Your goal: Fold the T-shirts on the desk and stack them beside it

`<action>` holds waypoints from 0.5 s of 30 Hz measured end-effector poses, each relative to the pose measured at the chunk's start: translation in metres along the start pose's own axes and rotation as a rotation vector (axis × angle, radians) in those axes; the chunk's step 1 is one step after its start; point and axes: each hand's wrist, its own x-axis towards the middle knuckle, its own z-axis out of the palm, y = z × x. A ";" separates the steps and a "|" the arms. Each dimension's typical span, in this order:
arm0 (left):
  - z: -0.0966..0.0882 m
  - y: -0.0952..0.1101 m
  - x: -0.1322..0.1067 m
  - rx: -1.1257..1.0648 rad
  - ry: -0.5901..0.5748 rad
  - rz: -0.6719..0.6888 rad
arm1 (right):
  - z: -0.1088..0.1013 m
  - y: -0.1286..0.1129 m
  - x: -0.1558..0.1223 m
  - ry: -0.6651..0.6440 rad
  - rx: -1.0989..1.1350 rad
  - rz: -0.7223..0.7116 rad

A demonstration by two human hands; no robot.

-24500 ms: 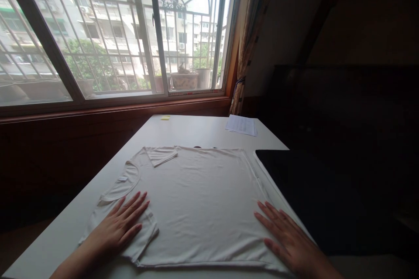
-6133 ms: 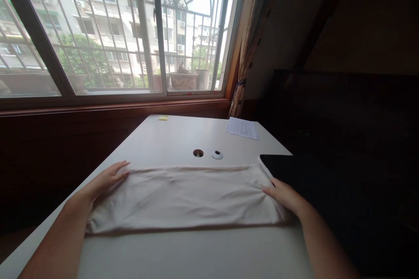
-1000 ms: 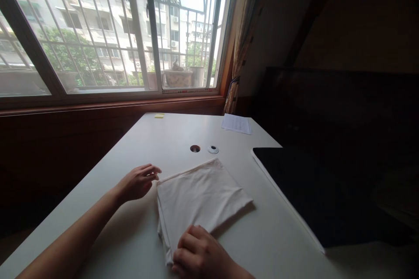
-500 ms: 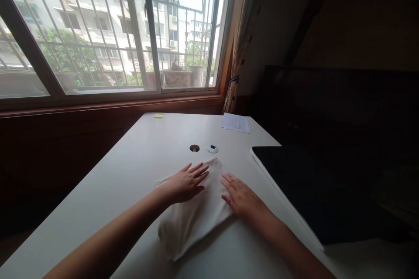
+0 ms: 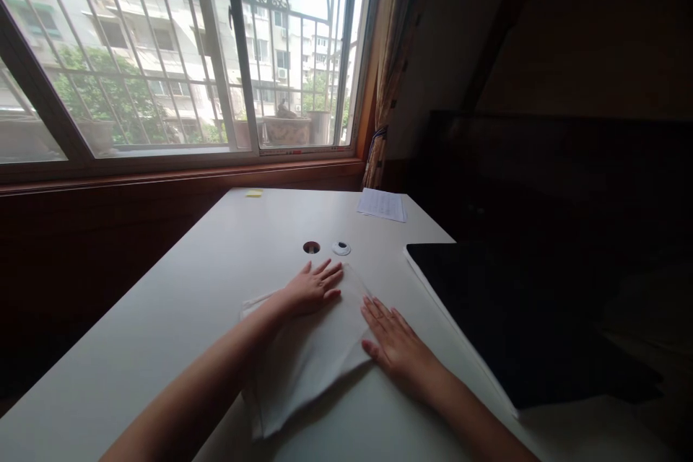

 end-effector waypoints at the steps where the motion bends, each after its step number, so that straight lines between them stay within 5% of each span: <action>1: -0.001 -0.003 -0.002 -0.010 -0.006 -0.011 | 0.001 0.002 -0.002 0.004 0.001 -0.002; 15: -0.014 -0.065 -0.064 -0.004 -0.012 -0.212 | 0.012 0.020 -0.028 0.076 -0.009 -0.039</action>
